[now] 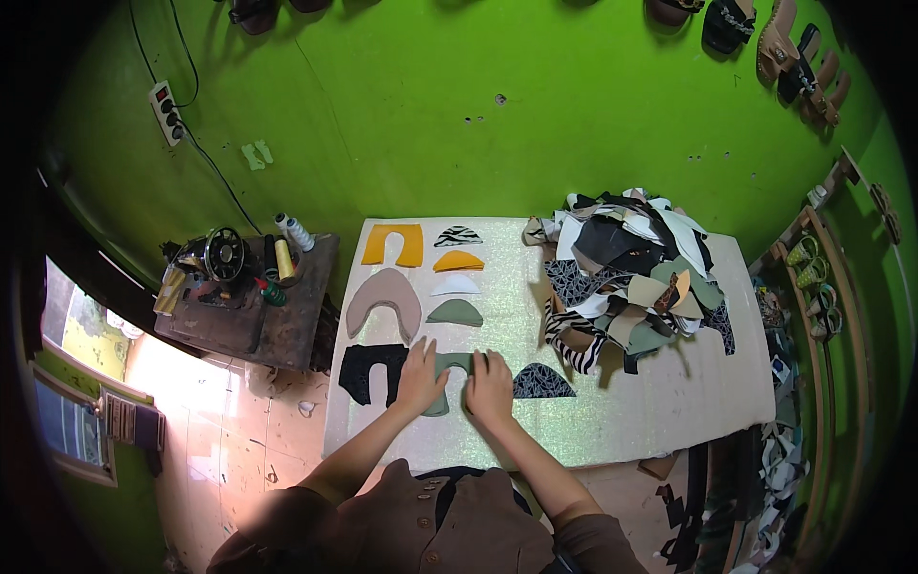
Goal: Sorting and arranging cut fabric and leather components for footwear on a workshop table.
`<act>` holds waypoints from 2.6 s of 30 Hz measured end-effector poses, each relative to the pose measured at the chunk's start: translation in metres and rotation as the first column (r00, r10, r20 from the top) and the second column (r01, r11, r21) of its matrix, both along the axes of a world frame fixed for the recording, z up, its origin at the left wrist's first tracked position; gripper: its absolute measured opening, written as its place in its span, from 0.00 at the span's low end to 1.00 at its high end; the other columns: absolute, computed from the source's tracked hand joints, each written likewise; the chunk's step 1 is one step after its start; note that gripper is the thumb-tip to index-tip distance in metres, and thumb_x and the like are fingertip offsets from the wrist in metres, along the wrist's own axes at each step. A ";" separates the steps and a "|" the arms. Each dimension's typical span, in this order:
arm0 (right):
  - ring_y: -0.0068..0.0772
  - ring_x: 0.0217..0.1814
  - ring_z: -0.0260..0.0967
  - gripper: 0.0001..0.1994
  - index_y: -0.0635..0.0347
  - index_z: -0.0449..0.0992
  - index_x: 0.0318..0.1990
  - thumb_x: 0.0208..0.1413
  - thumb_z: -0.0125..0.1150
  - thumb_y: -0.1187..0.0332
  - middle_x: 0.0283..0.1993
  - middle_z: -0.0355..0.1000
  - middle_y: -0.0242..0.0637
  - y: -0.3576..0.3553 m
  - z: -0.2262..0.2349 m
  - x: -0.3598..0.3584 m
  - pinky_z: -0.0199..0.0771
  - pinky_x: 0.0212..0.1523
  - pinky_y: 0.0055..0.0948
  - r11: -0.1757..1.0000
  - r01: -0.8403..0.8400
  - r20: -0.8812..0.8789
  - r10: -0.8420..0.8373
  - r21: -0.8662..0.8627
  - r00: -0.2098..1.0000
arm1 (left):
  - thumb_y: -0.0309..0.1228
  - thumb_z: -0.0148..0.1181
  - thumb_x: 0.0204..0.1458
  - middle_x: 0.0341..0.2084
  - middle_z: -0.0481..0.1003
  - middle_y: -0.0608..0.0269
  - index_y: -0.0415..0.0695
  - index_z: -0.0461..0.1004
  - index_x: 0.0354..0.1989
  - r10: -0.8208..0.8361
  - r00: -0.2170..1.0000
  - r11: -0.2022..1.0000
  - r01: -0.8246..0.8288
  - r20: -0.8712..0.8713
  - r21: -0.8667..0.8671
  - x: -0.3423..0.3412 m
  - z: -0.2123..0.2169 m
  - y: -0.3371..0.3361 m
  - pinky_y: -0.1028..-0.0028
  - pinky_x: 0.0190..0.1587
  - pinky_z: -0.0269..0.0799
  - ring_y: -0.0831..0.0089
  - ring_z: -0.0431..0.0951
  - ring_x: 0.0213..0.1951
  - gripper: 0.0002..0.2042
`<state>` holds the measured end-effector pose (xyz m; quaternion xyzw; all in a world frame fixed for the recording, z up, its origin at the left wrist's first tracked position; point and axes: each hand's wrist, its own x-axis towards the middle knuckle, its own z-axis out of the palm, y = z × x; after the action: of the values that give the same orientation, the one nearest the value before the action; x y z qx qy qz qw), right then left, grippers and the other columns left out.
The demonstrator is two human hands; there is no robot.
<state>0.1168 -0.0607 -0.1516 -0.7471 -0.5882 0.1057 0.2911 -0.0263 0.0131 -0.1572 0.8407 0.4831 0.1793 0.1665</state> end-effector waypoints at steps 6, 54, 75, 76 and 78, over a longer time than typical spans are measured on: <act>0.42 0.70 0.44 0.28 0.59 0.57 0.62 0.54 0.46 0.57 0.66 0.50 0.46 0.006 -0.039 -0.010 0.38 0.66 0.53 0.987 -0.125 0.290 0.150 -0.102 0.945 | 0.41 0.51 0.51 0.63 0.51 0.45 0.34 0.54 0.60 -0.106 0.974 0.986 0.129 -0.199 0.102 0.004 -0.042 -0.006 0.57 0.63 0.48 0.55 0.52 0.64 0.32; 0.46 0.48 0.64 0.10 0.54 0.76 0.39 0.49 0.57 0.66 0.41 0.70 0.40 0.015 0.179 0.379 0.65 0.49 0.37 0.950 -0.310 0.353 0.305 -0.044 0.885 | 0.34 0.56 0.48 0.36 0.73 0.61 0.44 0.75 0.36 -0.295 0.944 0.809 0.165 0.147 0.564 0.344 0.166 -0.009 0.62 0.48 0.62 0.62 0.71 0.42 0.10; 0.45 0.40 0.69 0.11 0.61 0.73 0.36 0.51 0.58 0.63 0.34 0.72 0.45 -0.002 0.248 0.401 0.67 0.41 0.37 0.826 -0.493 0.303 0.413 0.272 0.859 | 0.36 0.53 0.53 0.26 0.76 0.53 0.43 0.75 0.38 -0.173 0.862 0.969 0.062 0.477 0.238 0.343 0.236 -0.023 0.67 0.32 0.69 0.55 0.76 0.29 0.11; 0.45 0.40 0.69 0.12 0.61 0.73 0.37 0.51 0.57 0.63 0.34 0.72 0.45 -0.004 0.252 0.399 0.67 0.41 0.37 0.837 -0.477 0.211 0.432 0.267 0.877 | 0.36 0.53 0.53 0.25 0.76 0.53 0.42 0.75 0.38 -0.163 0.840 0.979 0.071 0.518 0.193 0.341 0.237 -0.021 0.68 0.32 0.69 0.56 0.76 0.28 0.11; 0.48 0.39 0.69 0.13 0.63 0.72 0.38 0.52 0.58 0.62 0.35 0.72 0.47 -0.002 0.254 0.399 0.67 0.41 0.36 0.853 -0.451 0.034 0.459 0.262 0.888 | 0.36 0.53 0.54 0.25 0.76 0.53 0.41 0.75 0.38 -0.145 0.798 0.987 0.073 0.585 0.145 0.338 0.238 -0.017 0.71 0.33 0.69 0.61 0.76 0.28 0.12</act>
<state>0.5159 -0.0628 0.1019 -0.5397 -0.7524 0.1037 0.3630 0.3120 -0.0039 0.0812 0.7771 0.3464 0.4505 0.2703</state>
